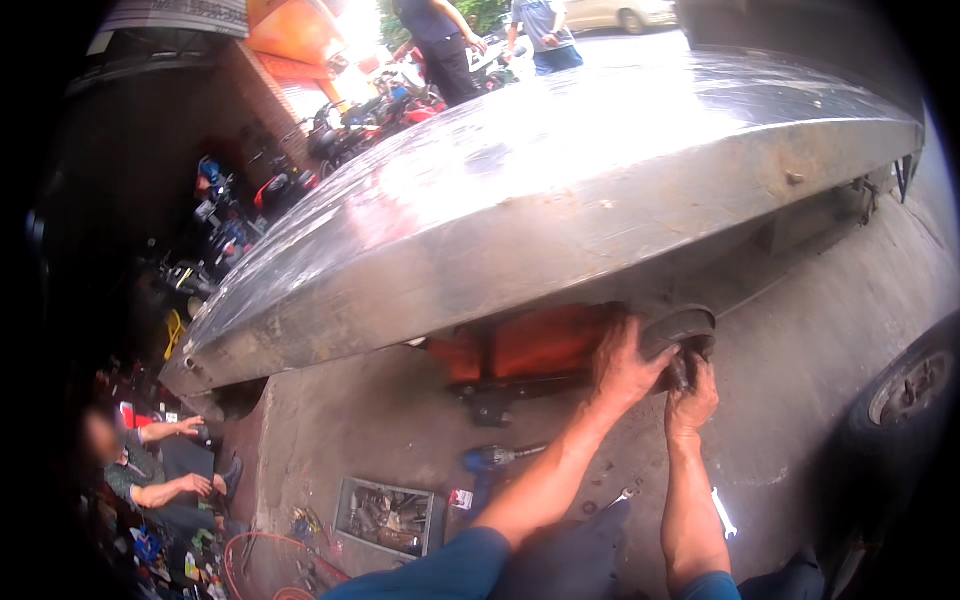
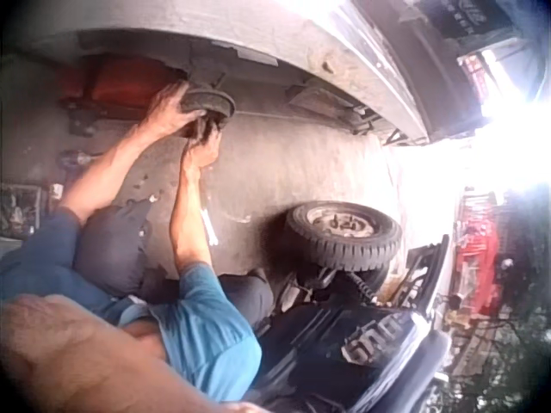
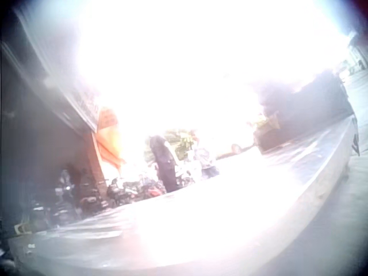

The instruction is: The person removes a wheel from a vehicle axle using a hammer and by hand, then adjusts the brake shoes and related assembly components on the axle.

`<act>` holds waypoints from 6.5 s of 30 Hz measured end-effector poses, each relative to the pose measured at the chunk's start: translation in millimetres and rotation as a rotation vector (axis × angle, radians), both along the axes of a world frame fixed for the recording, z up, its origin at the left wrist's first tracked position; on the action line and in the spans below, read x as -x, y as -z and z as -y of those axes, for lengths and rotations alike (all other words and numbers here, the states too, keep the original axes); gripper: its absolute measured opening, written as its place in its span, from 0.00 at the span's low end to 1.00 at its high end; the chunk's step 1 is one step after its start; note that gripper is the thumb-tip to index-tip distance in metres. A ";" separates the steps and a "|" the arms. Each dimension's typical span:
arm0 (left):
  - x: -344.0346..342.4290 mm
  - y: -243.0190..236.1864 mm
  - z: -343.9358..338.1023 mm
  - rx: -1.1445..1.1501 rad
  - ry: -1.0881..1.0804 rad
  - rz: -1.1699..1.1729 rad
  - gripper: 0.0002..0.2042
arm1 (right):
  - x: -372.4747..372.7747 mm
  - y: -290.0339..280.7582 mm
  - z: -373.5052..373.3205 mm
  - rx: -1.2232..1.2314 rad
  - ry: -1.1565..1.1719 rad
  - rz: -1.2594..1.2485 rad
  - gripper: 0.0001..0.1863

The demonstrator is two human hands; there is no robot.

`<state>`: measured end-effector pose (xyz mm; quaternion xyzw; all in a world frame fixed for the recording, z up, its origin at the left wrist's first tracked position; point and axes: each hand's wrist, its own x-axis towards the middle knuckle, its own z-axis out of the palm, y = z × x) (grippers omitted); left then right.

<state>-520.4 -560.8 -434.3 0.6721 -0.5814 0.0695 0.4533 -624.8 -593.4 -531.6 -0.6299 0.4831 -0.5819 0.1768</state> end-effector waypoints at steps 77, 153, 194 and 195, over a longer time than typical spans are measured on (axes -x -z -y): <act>5.0 -3.6 4.4 0.053 0.066 -0.054 0.25 | 12.8 18.1 27.4 0.112 -0.056 -0.226 0.15; 10.8 -9.3 3.6 -0.015 0.044 -0.067 0.31 | 0.9 7.1 16.0 0.162 0.040 -0.037 0.12; 14.2 -8.9 4.7 0.015 0.050 -0.088 0.29 | 10.6 11.1 29.2 0.312 0.038 -0.127 0.12; 14.5 -8.8 4.6 0.016 0.057 -0.094 0.29 | 10.7 10.9 29.4 0.336 0.039 -0.116 0.12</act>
